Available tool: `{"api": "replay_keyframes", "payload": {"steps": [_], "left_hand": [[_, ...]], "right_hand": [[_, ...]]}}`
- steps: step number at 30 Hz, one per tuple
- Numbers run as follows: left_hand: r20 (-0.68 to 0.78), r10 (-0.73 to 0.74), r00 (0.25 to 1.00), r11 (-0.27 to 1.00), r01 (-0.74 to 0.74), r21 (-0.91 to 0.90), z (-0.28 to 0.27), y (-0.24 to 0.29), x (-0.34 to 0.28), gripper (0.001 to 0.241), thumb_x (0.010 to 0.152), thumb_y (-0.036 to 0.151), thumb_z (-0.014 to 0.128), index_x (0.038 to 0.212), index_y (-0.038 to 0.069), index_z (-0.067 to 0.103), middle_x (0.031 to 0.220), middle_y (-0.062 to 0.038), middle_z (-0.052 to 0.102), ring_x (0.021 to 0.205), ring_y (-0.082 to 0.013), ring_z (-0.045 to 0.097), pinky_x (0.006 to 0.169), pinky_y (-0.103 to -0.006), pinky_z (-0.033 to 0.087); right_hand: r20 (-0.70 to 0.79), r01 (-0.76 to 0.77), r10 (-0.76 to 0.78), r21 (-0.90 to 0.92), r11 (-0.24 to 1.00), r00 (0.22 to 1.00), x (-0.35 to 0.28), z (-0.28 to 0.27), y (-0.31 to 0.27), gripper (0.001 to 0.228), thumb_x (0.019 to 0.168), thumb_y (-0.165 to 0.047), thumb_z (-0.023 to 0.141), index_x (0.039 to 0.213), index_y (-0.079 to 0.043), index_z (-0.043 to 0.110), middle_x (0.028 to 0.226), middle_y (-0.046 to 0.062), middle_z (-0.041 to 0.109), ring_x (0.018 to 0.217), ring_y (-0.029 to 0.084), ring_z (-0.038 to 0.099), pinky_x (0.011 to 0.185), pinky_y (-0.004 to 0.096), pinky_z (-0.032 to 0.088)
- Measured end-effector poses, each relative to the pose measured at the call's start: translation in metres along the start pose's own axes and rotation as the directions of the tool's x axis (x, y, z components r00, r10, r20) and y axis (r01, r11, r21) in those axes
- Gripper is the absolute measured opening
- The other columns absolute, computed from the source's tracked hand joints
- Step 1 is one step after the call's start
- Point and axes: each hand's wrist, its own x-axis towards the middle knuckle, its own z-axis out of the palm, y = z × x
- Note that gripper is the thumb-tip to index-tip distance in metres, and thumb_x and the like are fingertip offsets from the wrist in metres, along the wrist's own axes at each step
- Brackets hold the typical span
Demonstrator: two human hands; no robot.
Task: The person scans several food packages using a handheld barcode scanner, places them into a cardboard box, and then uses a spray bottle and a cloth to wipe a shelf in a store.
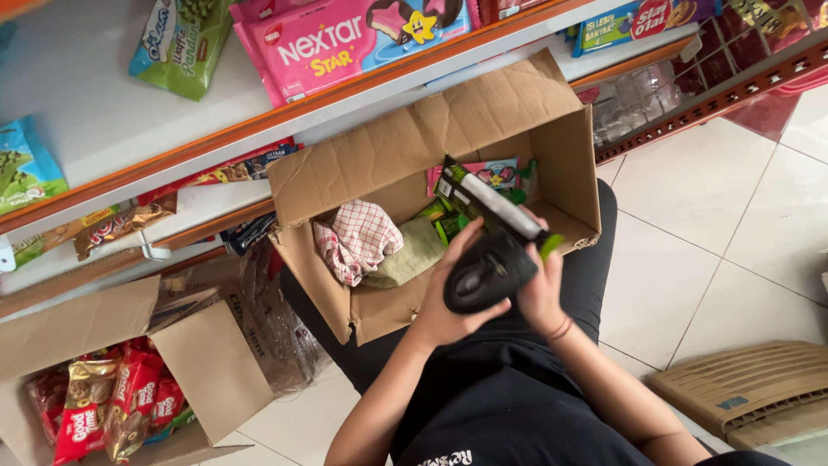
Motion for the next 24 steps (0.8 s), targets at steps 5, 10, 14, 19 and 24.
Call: {"api": "replay_keyframes", "payload": {"steps": [5, 10, 14, 19, 24], "left_hand": [[0.170, 0.067, 0.983, 0.989, -0.088, 0.118, 0.002, 0.027, 0.001, 0.100, 0.064, 0.011, 0.091, 0.149, 0.004, 0.040, 0.172, -0.024, 0.010, 0.140, -0.0276, 0.043, 0.110, -0.0369, 0.040], [0.232, 0.230, 0.945, 0.931, -0.283, 0.229, -0.004, 0.032, 0.001, 0.087, 0.063, 0.002, 0.090, 0.141, 0.005, 0.051, 0.168, -0.026, 0.007, 0.145, -0.0327, 0.043, 0.115, -0.0404, 0.041], [0.024, -0.004, 1.000, 0.999, 0.002, 0.055, -0.014, 0.003, -0.005, 0.084, 0.072, 0.012, 0.087, 0.143, 0.006, 0.043, 0.126, -0.010, 0.068, 0.116, -0.0158, 0.067, 0.105, -0.0312, 0.051], [-0.029, -0.108, 0.994, 0.994, 0.107, -0.016, -0.035, -0.027, -0.007, 0.042, 0.081, 0.006, 0.085, 0.120, 0.001, 0.070, 0.111, -0.008, 0.076, 0.101, -0.0160, 0.072, 0.093, -0.0305, 0.057], [0.014, -0.101, 0.995, 0.995, 0.101, 0.027, -0.021, -0.005, 0.018, 0.051, 0.074, 0.007, 0.084, 0.121, 0.003, 0.067, 0.109, -0.004, 0.074, 0.101, -0.0131, 0.068, 0.092, -0.0293, 0.055]], "right_hand": [[-0.045, -0.191, 0.189, -0.046, 0.981, 0.981, -0.010, 0.015, 0.023, 0.035, 0.107, -0.008, 0.056, 0.140, -0.002, 0.052, 0.115, 0.001, 0.052, 0.093, 0.008, 0.051, 0.084, 0.021, 0.046], [0.184, 0.235, -0.179, -0.358, 0.904, 0.967, -0.004, 0.024, 0.017, 0.046, 0.099, -0.003, 0.061, 0.143, 0.001, 0.052, 0.124, 0.004, 0.041, 0.111, 0.010, 0.048, 0.098, 0.023, 0.040], [0.097, 0.117, -0.100, -0.185, 0.976, 0.990, 0.004, 0.025, -0.010, 0.043, 0.099, -0.007, 0.058, 0.142, -0.004, 0.058, 0.127, 0.006, 0.043, 0.116, 0.016, 0.049, 0.104, 0.028, 0.041], [-0.014, 0.294, -0.463, -0.754, 0.587, 0.886, 0.040, 0.003, -0.046, 0.057, 0.089, -0.004, 0.074, 0.141, -0.003, 0.053, 0.138, 0.014, 0.040, 0.135, 0.021, 0.042, 0.115, 0.033, 0.038], [-0.014, -0.261, 0.272, 0.233, 0.937, 0.962, 0.070, -0.059, -0.061, 0.046, 0.095, 0.000, 0.063, 0.140, -0.003, 0.055, 0.117, 0.012, 0.066, 0.105, 0.017, 0.065, 0.093, 0.030, 0.054]]}}
